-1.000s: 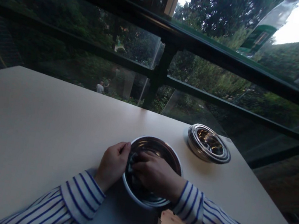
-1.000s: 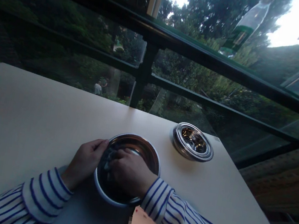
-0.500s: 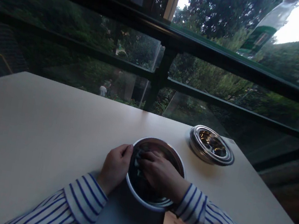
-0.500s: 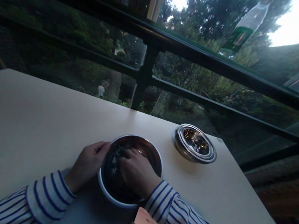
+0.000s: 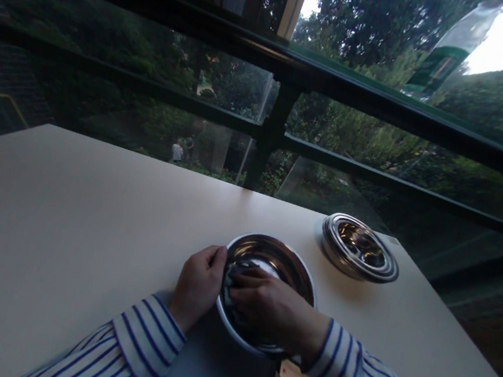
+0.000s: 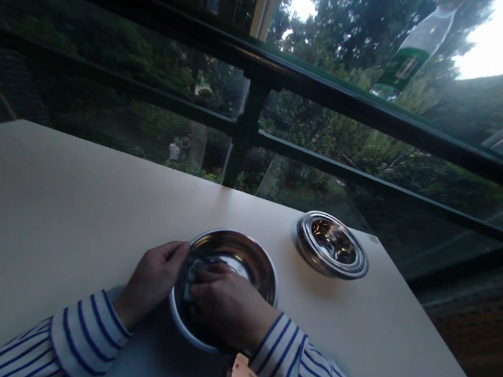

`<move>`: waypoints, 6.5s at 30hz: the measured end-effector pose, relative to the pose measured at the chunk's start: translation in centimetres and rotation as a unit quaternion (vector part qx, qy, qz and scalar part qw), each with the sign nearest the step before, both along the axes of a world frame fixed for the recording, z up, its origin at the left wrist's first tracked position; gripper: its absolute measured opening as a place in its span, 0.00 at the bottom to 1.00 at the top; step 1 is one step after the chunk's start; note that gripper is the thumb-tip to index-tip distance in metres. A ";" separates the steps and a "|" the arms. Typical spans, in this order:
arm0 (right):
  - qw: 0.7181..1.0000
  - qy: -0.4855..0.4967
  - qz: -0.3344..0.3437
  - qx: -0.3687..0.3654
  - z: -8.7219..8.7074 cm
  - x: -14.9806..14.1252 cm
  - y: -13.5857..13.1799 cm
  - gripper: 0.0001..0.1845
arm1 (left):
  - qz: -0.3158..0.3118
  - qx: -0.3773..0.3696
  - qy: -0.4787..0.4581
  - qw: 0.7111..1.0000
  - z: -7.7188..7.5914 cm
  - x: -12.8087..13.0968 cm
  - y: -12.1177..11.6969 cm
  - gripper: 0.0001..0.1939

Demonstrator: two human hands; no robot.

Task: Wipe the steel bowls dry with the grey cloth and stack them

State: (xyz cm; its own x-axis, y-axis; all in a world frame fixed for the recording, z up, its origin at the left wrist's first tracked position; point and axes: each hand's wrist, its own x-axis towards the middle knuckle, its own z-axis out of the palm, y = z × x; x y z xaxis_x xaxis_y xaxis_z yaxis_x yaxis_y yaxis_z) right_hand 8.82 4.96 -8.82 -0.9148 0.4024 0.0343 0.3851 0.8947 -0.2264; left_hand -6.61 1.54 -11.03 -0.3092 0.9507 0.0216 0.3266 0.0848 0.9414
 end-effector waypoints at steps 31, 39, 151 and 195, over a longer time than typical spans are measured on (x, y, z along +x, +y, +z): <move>0.999 -0.001 -0.043 0.015 0.1 -0.6 0.6 0.07 | -0.002 0.002 0.014 1.000 0.1 -0.4 0.4 0.17; 0.995 -0.005 -0.096 0.041 0.5 0.3 1.4 0.08 | -0.019 0.006 0.017 1.000 -0.1 -0.5 0.6 0.18; 0.987 -0.100 -0.105 0.061 1.0 1.4 2.7 0.11 | -0.010 0.010 0.054 0.998 0.4 -0.6 1.0 0.17; 0.998 -0.056 -0.024 -0.016 1.2 -1.2 0.6 0.07 | 0.017 0.008 0.066 0.998 0.5 -0.2 0.7 0.17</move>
